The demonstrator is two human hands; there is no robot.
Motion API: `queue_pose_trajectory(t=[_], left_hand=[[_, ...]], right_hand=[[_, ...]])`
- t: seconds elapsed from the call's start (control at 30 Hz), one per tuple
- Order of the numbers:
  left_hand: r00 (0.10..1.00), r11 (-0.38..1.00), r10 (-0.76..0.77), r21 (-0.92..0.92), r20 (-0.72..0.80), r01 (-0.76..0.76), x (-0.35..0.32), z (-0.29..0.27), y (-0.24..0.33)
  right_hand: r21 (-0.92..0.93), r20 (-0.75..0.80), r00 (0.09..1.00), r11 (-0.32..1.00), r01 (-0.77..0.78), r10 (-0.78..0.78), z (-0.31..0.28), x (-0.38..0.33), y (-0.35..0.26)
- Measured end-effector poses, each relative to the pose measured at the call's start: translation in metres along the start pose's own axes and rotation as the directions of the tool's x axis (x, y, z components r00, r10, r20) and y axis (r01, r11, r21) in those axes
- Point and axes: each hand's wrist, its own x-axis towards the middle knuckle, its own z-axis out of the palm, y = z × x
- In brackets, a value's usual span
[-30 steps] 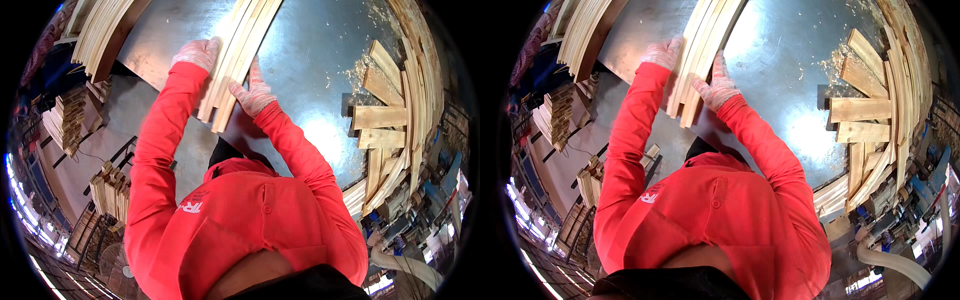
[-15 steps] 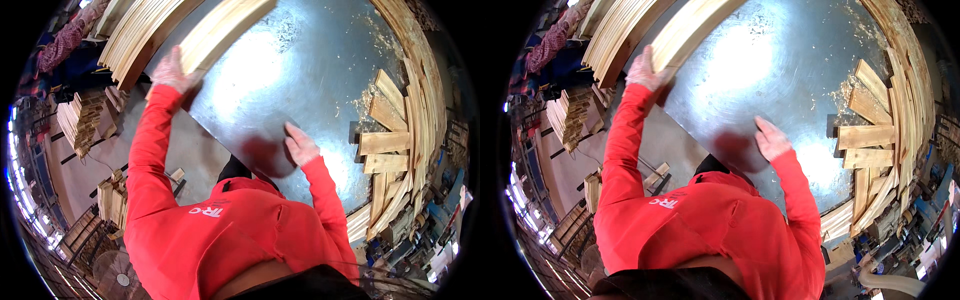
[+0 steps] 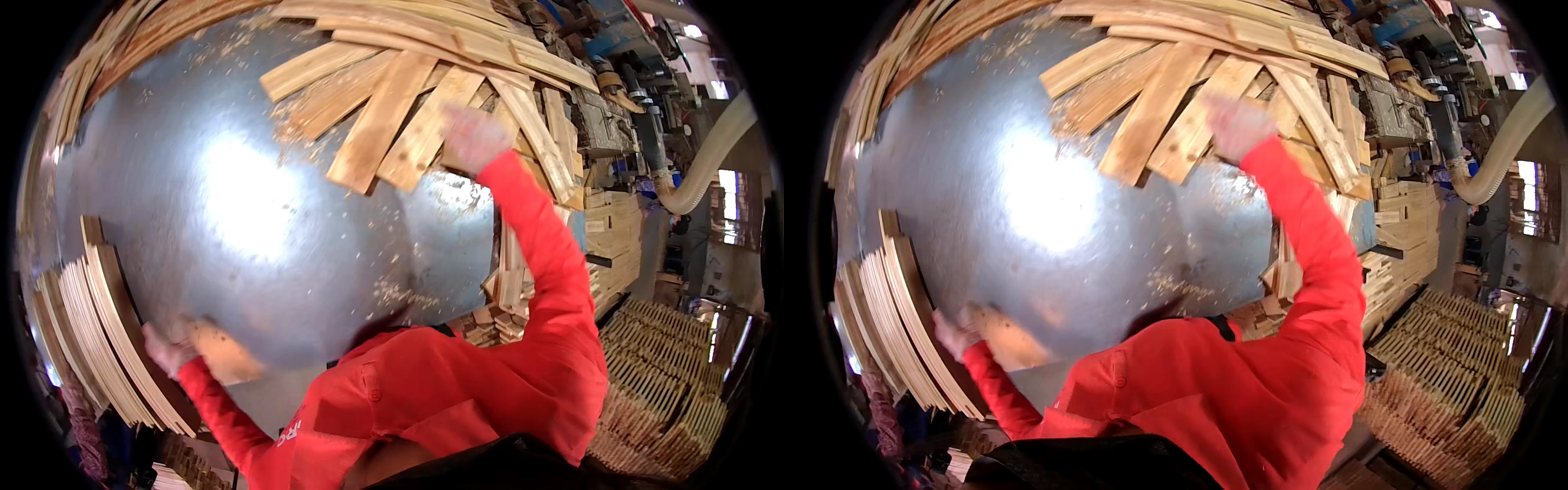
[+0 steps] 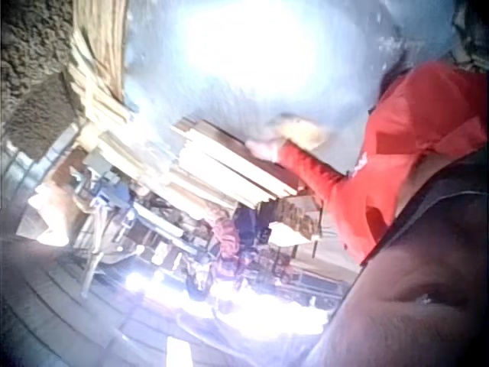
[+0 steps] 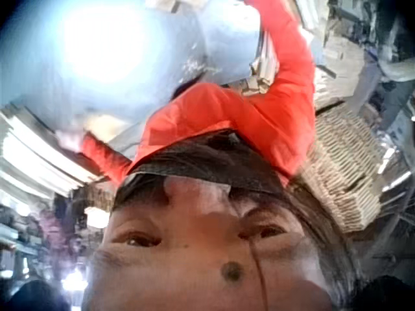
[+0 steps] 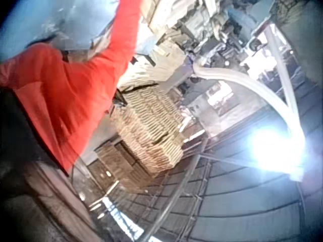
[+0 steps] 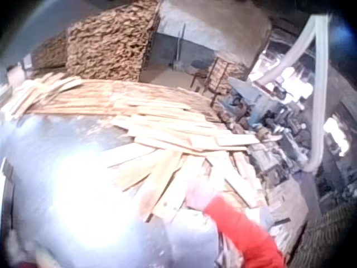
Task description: The person sorts wooden planks on a metal table, picking them up one by one and stacking them into a neat pile. The person wears gloves and a red hoodie while organizing the wood pieces.
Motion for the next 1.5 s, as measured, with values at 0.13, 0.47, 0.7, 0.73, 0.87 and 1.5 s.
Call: queue_pose_trajectory(t=[0.13,0.47,0.7,0.73,0.87,1.5], left_hand=[[0.958,0.834,0.108,-0.548,0.265,0.058,-0.032,0.049,0.288],[0.872,0.571,0.296,-0.804,0.39,0.166,0.02,0.047,0.577],[0.585,0.573,0.356,-0.665,0.728,0.479,0.023,0.103,0.624],[0.378,0.636,0.436,-0.577,0.817,0.513,0.014,0.092,0.646],[0.246,0.939,0.319,-0.34,0.915,0.048,-0.057,0.115,0.679],[0.582,0.69,-0.024,-0.408,0.813,0.598,-0.066,0.071,0.547]], right_hand=[[-0.52,-0.114,0.99,0.844,-0.133,0.086,-0.071,0.108,0.119],[-0.256,0.287,0.879,0.853,0.454,-0.381,-0.056,0.12,0.101],[0.056,0.541,0.309,0.4,0.915,-0.782,0.086,-0.091,-0.002],[0.001,0.455,0.339,0.381,0.925,-0.824,0.131,-0.13,-0.01],[-0.159,0.213,0.459,0.433,0.887,-0.862,0.067,-0.175,0.006],[0.713,0.254,0.875,0.532,-0.457,0.411,0.025,-0.131,0.031]])
